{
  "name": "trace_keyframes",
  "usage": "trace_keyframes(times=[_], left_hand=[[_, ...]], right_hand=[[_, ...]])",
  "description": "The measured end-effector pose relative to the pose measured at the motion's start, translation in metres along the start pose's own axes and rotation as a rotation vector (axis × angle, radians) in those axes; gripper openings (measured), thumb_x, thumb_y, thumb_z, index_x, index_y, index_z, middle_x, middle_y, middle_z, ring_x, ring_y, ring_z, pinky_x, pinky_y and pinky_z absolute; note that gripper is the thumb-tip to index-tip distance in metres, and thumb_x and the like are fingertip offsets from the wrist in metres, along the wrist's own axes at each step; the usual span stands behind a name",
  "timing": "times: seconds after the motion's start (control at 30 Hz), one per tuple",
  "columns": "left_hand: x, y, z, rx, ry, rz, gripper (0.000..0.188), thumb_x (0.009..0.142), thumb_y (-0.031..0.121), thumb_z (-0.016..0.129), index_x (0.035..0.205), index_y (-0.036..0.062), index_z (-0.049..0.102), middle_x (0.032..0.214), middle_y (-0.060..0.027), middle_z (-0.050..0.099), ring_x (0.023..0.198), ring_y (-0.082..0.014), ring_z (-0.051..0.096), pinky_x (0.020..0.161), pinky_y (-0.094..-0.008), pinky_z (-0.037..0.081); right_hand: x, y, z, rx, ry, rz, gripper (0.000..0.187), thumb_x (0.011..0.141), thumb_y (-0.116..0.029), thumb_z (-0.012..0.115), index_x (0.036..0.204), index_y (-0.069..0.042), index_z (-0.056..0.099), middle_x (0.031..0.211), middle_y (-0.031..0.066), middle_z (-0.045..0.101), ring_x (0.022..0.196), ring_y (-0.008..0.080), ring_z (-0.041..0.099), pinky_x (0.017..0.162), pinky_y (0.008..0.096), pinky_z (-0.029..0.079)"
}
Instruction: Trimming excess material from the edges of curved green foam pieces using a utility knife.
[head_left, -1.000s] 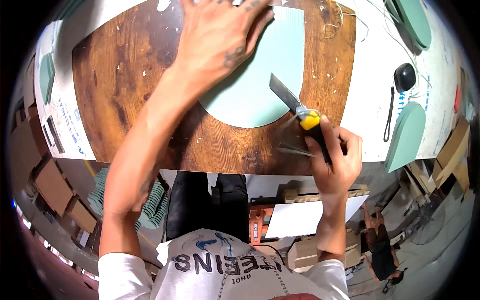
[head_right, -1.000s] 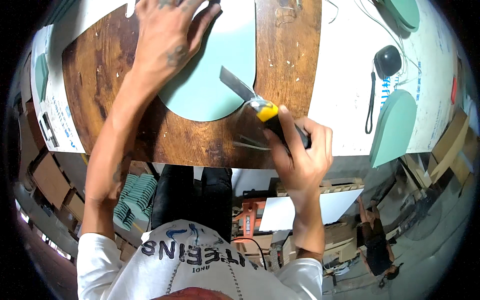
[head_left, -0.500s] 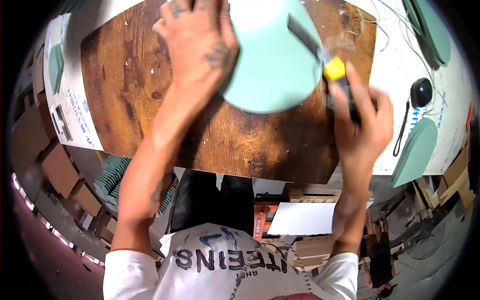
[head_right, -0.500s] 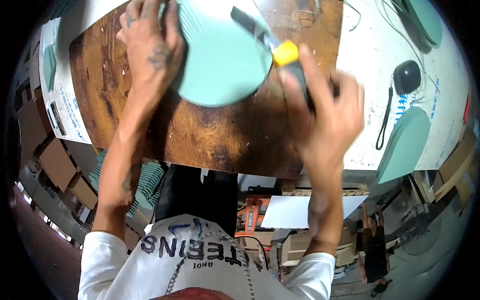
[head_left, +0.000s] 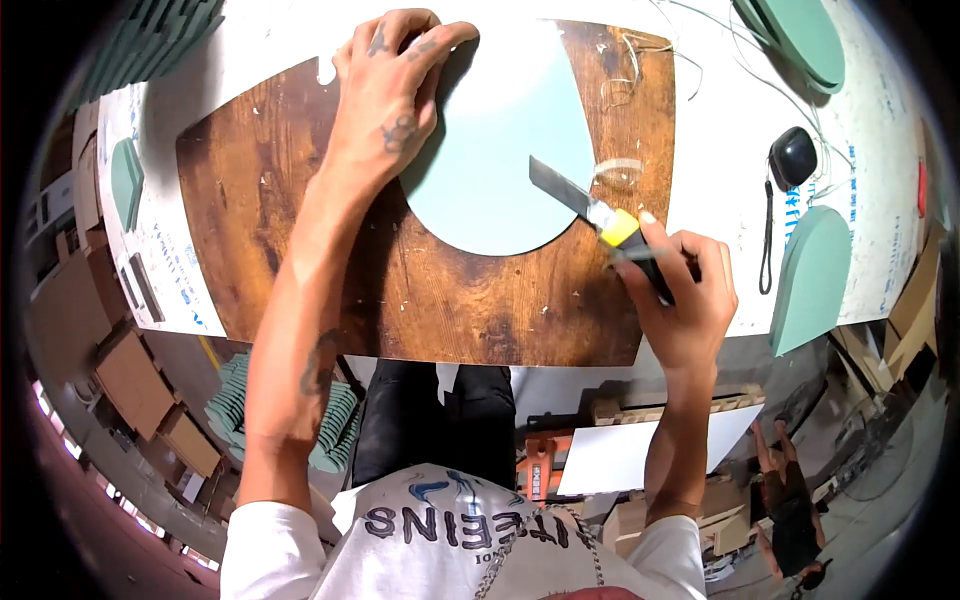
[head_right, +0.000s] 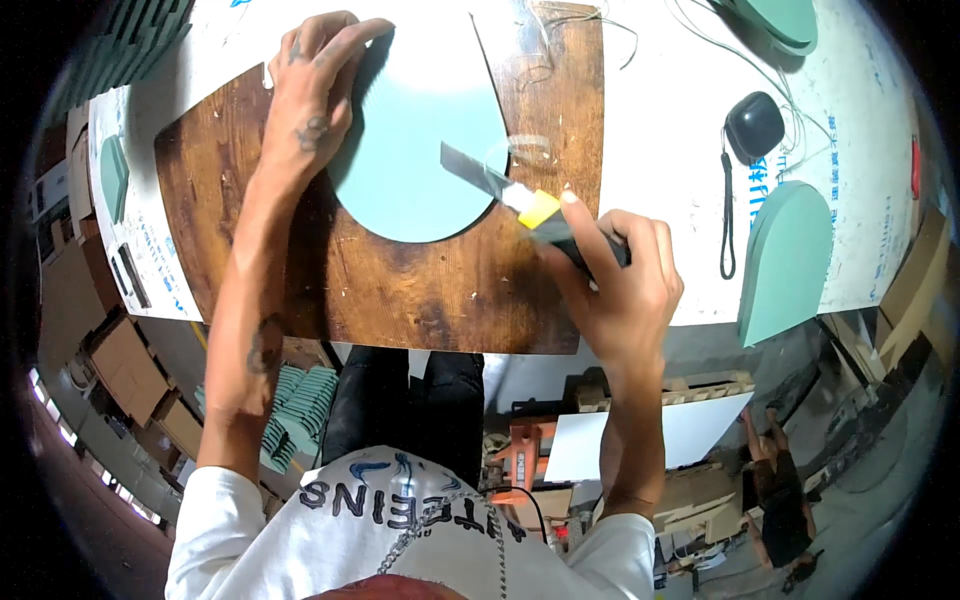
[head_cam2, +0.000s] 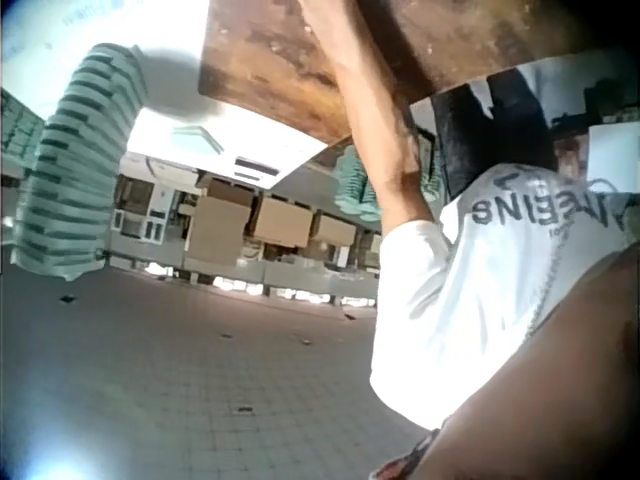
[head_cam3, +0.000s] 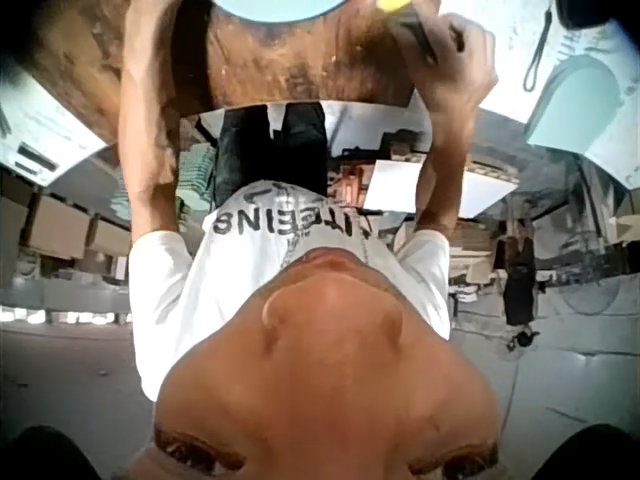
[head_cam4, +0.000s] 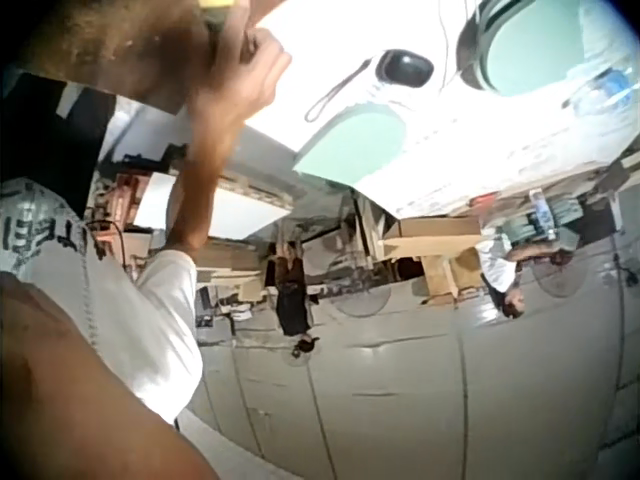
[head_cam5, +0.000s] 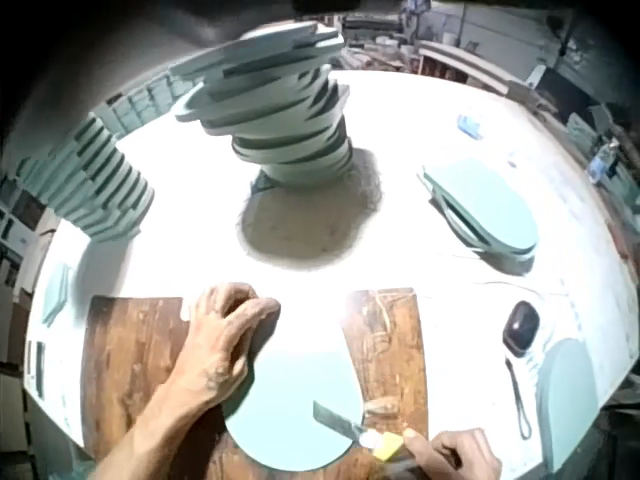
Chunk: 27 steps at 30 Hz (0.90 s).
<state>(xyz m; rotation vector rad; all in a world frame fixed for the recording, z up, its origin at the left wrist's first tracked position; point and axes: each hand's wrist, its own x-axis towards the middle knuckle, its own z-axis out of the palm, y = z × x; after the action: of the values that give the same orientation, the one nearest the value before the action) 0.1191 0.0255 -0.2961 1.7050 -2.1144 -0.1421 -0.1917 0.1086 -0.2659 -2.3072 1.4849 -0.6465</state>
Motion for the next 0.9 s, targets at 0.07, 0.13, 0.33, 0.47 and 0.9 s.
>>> trace_keyframes(times=[0.07,0.13,0.33,0.47,0.9], left_hand=[[0.005,0.007,-0.005,0.148,-0.085,0.031,0.046,0.092,-0.002,0.05,0.126,0.0272,0.062,0.122,-0.0108,0.057,0.117,-0.029,0.05,0.103,-0.0527,0.038],[0.011,0.043,-0.009,0.009,0.016,-0.206,0.017,0.091,0.008,0.055,0.106,0.0033,0.059,0.105,-0.0194,0.051,0.103,-0.0356,0.048,0.091,-0.0486,0.035],[-0.001,0.076,0.012,0.044,0.123,-0.146,0.02,0.088,0.008,0.062,0.107,0.005,0.059,0.103,-0.0169,0.051,0.101,-0.0345,0.049,0.091,-0.0494,0.036],[-0.001,0.075,0.017,0.089,0.138,-0.122,0.023,0.087,0.006,0.062,0.109,0.0059,0.057,0.099,-0.0161,0.05,0.096,-0.0327,0.049,0.085,-0.0466,0.037],[-0.003,0.067,0.021,0.055,0.175,0.0,0.021,0.087,0.003,0.061,0.108,0.003,0.056,0.104,-0.0162,0.052,0.1,-0.0338,0.05,0.09,-0.0459,0.038]], right_hand=[[-0.014,-0.002,-0.003,-0.028,-0.008,0.026,0.05,0.069,-0.022,0.086,0.116,-0.019,0.07,0.085,0.0027,0.057,0.075,0.0201,0.055,0.056,0.0324,0.047],[-0.023,-0.003,-0.005,-0.052,-0.012,0.049,0.054,0.067,-0.021,0.087,0.119,-0.02,0.07,0.085,0.0026,0.056,0.075,0.0201,0.054,0.057,0.0325,0.046],[-0.02,0.0,-0.006,-0.084,-0.013,0.027,0.062,0.066,-0.023,0.087,0.125,-0.022,0.067,0.086,0.0029,0.057,0.076,0.0197,0.054,0.058,0.0323,0.047],[-0.021,-0.008,-0.009,-0.06,-0.072,0.088,0.052,0.068,-0.013,0.084,0.118,-0.013,0.071,0.088,0.0068,0.06,0.078,0.022,0.056,0.067,0.0331,0.048],[-0.037,-0.009,-0.001,-0.105,-0.003,0.084,0.053,0.075,-0.021,0.083,0.125,-0.014,0.067,0.087,0.0065,0.059,0.076,0.0211,0.053,0.06,0.0317,0.046]])
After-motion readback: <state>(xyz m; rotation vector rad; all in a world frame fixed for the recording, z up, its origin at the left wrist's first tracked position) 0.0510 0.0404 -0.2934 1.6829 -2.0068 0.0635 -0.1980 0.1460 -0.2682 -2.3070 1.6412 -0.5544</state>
